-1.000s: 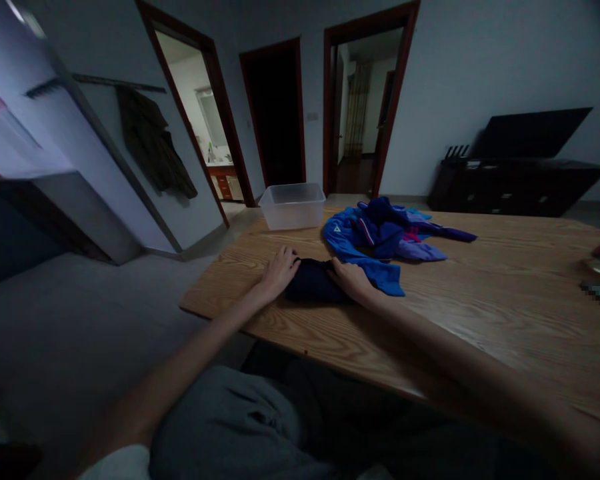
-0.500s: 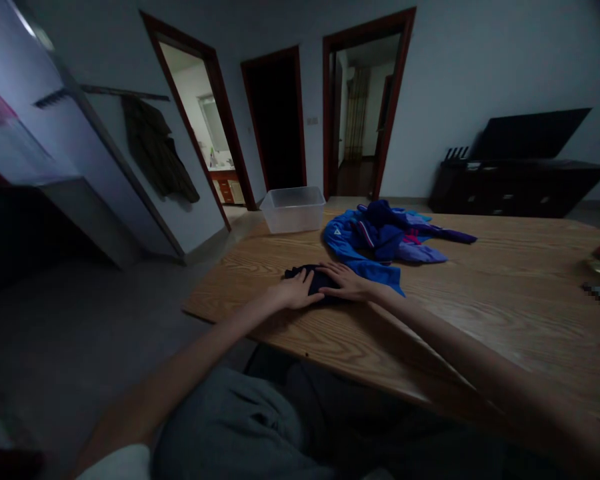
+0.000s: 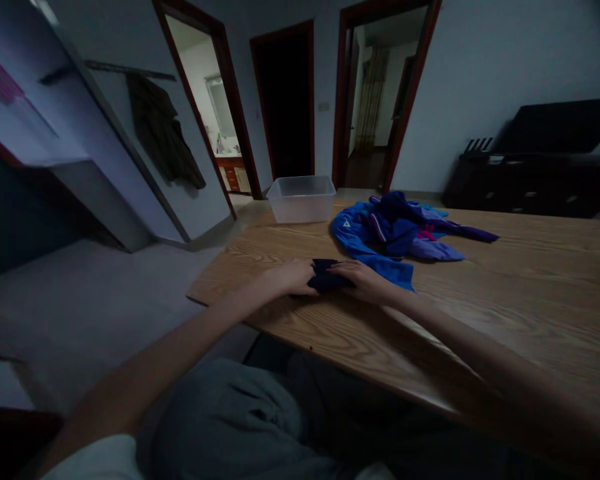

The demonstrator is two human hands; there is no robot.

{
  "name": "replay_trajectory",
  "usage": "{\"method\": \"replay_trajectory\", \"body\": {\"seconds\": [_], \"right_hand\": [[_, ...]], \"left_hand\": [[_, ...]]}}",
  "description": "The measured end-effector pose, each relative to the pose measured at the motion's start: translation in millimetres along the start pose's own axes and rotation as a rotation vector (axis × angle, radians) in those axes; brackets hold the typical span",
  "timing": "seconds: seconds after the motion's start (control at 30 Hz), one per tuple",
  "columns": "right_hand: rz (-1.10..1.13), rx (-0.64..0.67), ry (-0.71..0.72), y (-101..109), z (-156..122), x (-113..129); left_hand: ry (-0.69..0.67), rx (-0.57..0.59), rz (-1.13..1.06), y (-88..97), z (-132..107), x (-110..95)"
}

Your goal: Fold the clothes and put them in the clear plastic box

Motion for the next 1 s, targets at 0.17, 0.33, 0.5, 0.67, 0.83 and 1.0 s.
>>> {"method": "replay_trajectory", "body": {"seconds": [0.17,0.33,0.5,0.67,0.83,1.0], "right_hand": [[0.217,0.197,-0.119,12,17,-22],[0.398,0.274,-0.316,16,40,-62],[0.265,0.382,-0.322,6,59,-74],[0.049,0.379,-0.303,3,61,-78],[0.066,0.377,-0.18,7,65,-65],[0.092,0.576,-0.153,4,69,-43]], "left_hand": [[-0.046,0.158,-0.269,3.2,19,31],[-0.04,0.258,-0.605,-1.0,54,74],[-0.038,0.214,-0.654,-9.9,74,93],[-0.093,0.234,-0.529,-9.1,81,87],[-0.098,0.4,-0.54,-14.6,83,80],[-0.097,0.379,-0.446,-11.8,87,63]]}}
Point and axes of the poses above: each hand's wrist, its own z-axis towards the middle knuckle, its own y-axis out of the back of the hand, x = y × z, the point moved 8 cm from there along z, towards the middle knuckle, and after that the axes turned 1 degree about z, right-handed, at the moved point
